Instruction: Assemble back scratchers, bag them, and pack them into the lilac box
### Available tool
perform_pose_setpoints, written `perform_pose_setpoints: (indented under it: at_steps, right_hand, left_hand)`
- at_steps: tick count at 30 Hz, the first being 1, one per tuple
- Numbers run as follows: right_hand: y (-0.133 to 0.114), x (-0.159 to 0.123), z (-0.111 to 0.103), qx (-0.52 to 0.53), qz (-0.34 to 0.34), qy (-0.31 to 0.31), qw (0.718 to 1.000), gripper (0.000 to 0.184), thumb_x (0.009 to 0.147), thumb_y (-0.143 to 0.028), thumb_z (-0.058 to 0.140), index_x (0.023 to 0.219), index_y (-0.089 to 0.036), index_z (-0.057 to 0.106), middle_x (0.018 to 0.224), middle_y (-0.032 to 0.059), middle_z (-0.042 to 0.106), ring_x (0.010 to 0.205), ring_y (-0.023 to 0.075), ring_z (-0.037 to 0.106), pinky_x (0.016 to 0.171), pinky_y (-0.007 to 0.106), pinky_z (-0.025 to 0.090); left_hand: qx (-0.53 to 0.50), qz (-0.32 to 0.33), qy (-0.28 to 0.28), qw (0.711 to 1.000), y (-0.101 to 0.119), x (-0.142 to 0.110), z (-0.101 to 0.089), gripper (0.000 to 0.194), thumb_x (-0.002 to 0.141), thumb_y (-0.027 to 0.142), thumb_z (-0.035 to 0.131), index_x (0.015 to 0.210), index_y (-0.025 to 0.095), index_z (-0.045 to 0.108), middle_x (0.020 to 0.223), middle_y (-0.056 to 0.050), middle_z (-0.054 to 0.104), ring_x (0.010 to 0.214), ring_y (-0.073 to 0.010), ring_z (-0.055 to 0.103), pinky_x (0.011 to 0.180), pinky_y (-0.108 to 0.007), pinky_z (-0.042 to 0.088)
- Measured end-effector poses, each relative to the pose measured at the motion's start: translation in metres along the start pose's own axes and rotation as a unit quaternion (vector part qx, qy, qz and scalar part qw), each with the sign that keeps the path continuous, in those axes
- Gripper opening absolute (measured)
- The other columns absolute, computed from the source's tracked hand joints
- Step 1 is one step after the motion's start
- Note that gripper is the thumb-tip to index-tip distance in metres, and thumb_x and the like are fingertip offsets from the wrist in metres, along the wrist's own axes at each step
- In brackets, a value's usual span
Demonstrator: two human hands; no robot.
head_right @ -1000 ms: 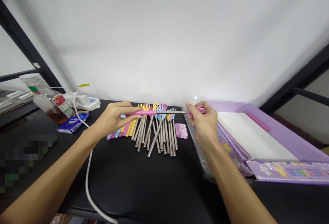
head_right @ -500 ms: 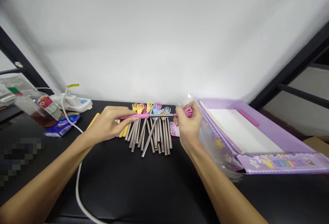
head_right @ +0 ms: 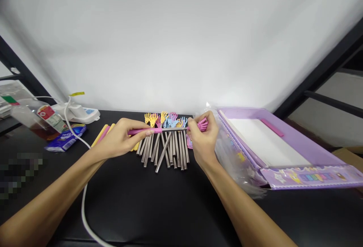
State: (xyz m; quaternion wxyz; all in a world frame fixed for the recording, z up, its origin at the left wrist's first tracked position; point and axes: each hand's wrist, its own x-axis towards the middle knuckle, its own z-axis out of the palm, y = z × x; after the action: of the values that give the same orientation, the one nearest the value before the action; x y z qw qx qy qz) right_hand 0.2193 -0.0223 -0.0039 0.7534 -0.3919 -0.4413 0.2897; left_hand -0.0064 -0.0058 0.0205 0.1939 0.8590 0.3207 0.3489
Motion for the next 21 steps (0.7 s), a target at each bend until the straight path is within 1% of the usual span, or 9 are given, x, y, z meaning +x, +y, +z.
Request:
perform_pose_setpoints:
  at_steps: [3,8,10,12,14,16,18,19,21]
  right_hand:
    - [0.000,-0.002,0.000,-0.011,-0.011,-0.004,1.000,0.033,0.074,-0.018,0.072,0.070,-0.024,0.039,0.061,-0.0073,0.046,0.049,0.0075,0.040,0.041,0.021,0.030]
    - [-0.001,-0.004,0.000,-0.029,-0.026,-0.015,0.999,0.032,0.077,-0.020,0.072,0.071,-0.025,0.041,0.063,-0.0062,0.050,0.050,0.0088,0.043,0.042,0.023,0.030]
    - [-0.004,-0.003,-0.001,-0.040,-0.035,-0.019,0.998,0.032,0.078,-0.020,0.072,0.071,-0.024,0.041,0.062,-0.0060,0.050,0.050,0.0090,0.042,0.044,0.023,0.031]
    - [-0.008,0.001,-0.003,-0.053,-0.040,-0.028,0.997,0.032,0.077,-0.021,0.074,0.070,-0.024,0.042,0.061,-0.0061,0.050,0.049,0.0088,0.042,0.045,0.024,0.033]
    - [-0.014,0.006,-0.003,-0.046,-0.028,-0.035,0.998,0.029,0.076,-0.022,0.076,0.075,-0.025,0.047,0.061,-0.0069,0.051,0.048,0.0086,0.044,0.046,0.024,0.036]
    - [-0.018,0.011,-0.002,-0.005,0.011,-0.019,1.000,0.032,0.072,-0.023,0.080,0.088,-0.027,0.052,0.060,-0.0088,0.052,0.049,0.0095,0.048,0.047,0.023,0.039]
    - [-0.019,0.015,-0.001,0.056,0.092,0.003,0.994,0.043,0.067,-0.025,0.084,0.096,-0.028,0.053,0.060,-0.0095,0.054,0.051,0.0104,0.051,0.048,0.022,0.042]
    - [-0.018,0.016,-0.001,0.083,0.139,0.004,0.987,0.043,0.065,-0.027,0.086,0.094,-0.027,0.054,0.060,-0.0090,0.055,0.051,0.0101,0.051,0.048,0.022,0.043]
    - [-0.017,0.016,0.000,0.106,0.224,-0.025,0.969,0.038,0.064,-0.033,0.087,0.082,-0.023,0.055,0.059,-0.0071,0.056,0.047,0.0081,0.049,0.045,0.021,0.040]
  left_hand:
    - [-0.048,-0.029,-0.021,0.998,0.002,0.000,0.004,0.038,0.097,0.044,0.055,0.086,0.014,0.076,0.056,0.005,0.046,0.049,-0.0072,0.029,0.045,-0.023,0.023]
    - [-0.100,-0.082,-0.036,0.991,-0.003,0.001,0.010,0.043,0.095,0.049,0.055,0.075,0.014,0.071,0.056,0.004,0.044,0.049,-0.0077,0.030,0.043,-0.024,0.023]
    - [-0.106,-0.101,-0.042,0.988,-0.004,0.001,0.012,0.045,0.095,0.051,0.055,0.076,0.015,0.073,0.053,0.004,0.043,0.047,-0.0074,0.027,0.042,-0.024,0.021]
    - [-0.105,-0.097,-0.042,0.989,-0.003,0.002,0.013,0.044,0.096,0.051,0.054,0.081,0.016,0.075,0.052,0.004,0.046,0.045,-0.0073,0.028,0.042,-0.024,0.020]
    - [-0.085,-0.063,-0.022,0.994,0.000,0.003,0.015,0.040,0.097,0.049,0.054,0.089,0.017,0.077,0.057,0.002,0.055,0.047,-0.0081,0.037,0.043,-0.023,0.026]
    - [-0.042,-0.007,0.027,0.999,0.002,0.003,0.018,0.033,0.097,0.044,0.057,0.096,0.017,0.076,0.069,-0.001,0.066,0.056,-0.0104,0.052,0.050,-0.023,0.038]
    - [0.020,0.062,0.087,0.994,0.002,0.003,0.021,0.024,0.096,0.036,0.060,0.101,0.016,0.073,0.084,-0.005,0.072,0.072,-0.0137,0.062,0.064,-0.025,0.048]
    - [0.051,0.095,0.114,0.988,0.000,0.003,0.024,0.021,0.096,0.032,0.061,0.104,0.015,0.071,0.091,-0.007,0.073,0.078,-0.0150,0.064,0.070,-0.027,0.050]
    - [0.107,0.144,0.147,0.973,-0.003,0.002,0.028,0.017,0.096,0.026,0.061,0.107,0.015,0.068,0.096,-0.008,0.073,0.082,-0.0160,0.064,0.075,-0.030,0.052]
